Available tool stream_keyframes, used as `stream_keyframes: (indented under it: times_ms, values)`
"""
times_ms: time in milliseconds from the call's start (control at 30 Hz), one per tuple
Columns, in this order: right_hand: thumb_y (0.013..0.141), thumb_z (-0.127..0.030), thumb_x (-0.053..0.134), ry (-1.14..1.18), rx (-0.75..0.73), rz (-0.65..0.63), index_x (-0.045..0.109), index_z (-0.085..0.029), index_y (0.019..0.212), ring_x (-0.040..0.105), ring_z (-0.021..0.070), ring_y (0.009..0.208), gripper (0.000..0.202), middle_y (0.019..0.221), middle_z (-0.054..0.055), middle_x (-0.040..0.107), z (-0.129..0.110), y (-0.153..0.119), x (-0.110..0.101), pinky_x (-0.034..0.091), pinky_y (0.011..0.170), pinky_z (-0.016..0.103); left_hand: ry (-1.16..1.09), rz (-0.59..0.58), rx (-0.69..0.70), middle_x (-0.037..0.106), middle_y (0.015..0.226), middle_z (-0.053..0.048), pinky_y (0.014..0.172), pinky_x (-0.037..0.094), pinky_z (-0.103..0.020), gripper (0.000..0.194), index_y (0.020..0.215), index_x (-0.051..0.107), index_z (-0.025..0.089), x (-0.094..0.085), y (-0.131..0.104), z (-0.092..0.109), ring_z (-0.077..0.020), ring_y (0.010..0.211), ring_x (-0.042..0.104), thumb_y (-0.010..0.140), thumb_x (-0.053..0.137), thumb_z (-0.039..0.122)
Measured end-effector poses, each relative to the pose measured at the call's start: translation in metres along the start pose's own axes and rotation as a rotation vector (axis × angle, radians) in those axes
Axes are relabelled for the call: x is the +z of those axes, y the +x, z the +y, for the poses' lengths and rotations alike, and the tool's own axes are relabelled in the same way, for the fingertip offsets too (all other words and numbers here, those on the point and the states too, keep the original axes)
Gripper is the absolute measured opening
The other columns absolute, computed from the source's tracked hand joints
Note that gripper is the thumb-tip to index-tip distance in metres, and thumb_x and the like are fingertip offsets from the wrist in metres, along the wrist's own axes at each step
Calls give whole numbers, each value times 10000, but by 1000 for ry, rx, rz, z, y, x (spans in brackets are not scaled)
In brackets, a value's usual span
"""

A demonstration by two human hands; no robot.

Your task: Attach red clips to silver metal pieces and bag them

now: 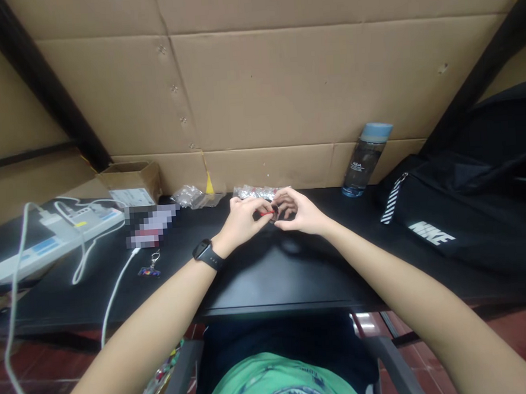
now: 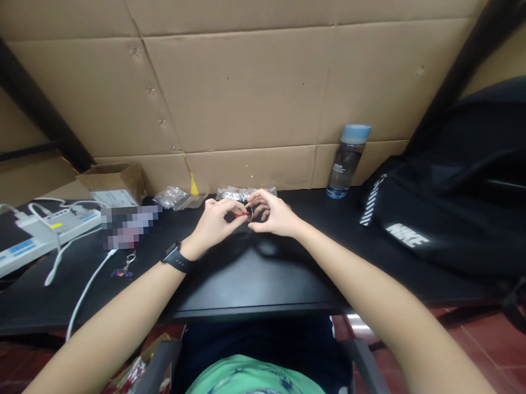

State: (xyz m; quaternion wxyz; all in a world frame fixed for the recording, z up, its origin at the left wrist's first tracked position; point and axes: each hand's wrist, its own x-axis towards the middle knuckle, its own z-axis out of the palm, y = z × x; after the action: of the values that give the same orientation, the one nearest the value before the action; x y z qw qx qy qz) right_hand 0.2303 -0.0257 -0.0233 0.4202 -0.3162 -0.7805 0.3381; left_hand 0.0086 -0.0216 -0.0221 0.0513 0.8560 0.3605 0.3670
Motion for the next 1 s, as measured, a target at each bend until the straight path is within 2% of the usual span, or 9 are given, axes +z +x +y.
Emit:
stream_keyframes:
  times_ms: [100, 300, 600, 767, 867, 933, 1000]
  values:
    - [679, -231, 827, 13, 2, -10, 517, -247, 1180, 691, 175, 860, 590, 1168, 67, 677, 0, 0, 0, 549, 677, 285, -58, -14, 23, 792, 961, 29, 926, 315, -395, 110, 893, 748, 281, 0, 1, -3, -202, 934, 700, 904, 724, 387]
    - [684, -224, 822, 5, 12, -4, 522, -242, 1174, 686, 168, 849, 575, 1191, 77, 666, -1, -1, -1, 559, 683, 288, -45, -42, 68, 792, 973, 13, 973, 284, -426, 135, 889, 798, 326, 1, 1, -10, -220, 988, 694, 899, 733, 444]
    - [690, -233, 812, -16, -3, -7, 516, -244, 1176, 692, 163, 841, 569, 1183, 70, 672, 2, 0, -1, 538, 656, 262, 44, -71, 67, 787, 996, -13, 913, 300, -402, 265, 977, 788, 301, -5, 2, -7, -208, 955, 678, 1008, 561, 434]
    - [674, -211, 799, -176, 47, 3, 513, -258, 1158, 695, 155, 789, 564, 1161, 51, 690, 6, 0, -5, 526, 627, 243, 135, -205, 41, 779, 1071, -27, 922, 306, -399, 234, 1073, 769, 299, -8, 1, -15, -239, 1043, 665, 990, 557, 356]
    - [647, -202, 813, -265, 96, 2, 511, -255, 1158, 689, 152, 757, 596, 1118, 45, 708, 11, 0, -9, 534, 640, 252, 133, -311, -3, 782, 1015, -3, 962, 317, -407, 210, 1109, 744, 304, -4, 0, -23, -220, 979, 687, 945, 616, 332]
    - [639, -210, 824, -291, 117, -18, 523, -247, 1148, 692, 159, 771, 593, 1111, 49, 713, 15, 0, -12, 541, 661, 262, 111, -357, -16, 775, 1004, 5, 963, 353, -387, 243, 1149, 717, 298, -1, -1, -27, -210, 966, 694, 917, 653, 329]
    - [642, -216, 831, -316, 127, -38, 548, -236, 1121, 695, 163, 788, 557, 1110, 51, 717, 19, -1, -13, 548, 694, 274, 120, -372, 5, 751, 1081, -17, 941, 403, -359, 297, 1176, 699, 283, 2, -2, -31, -229, 1040, 677, 888, 688, 355]
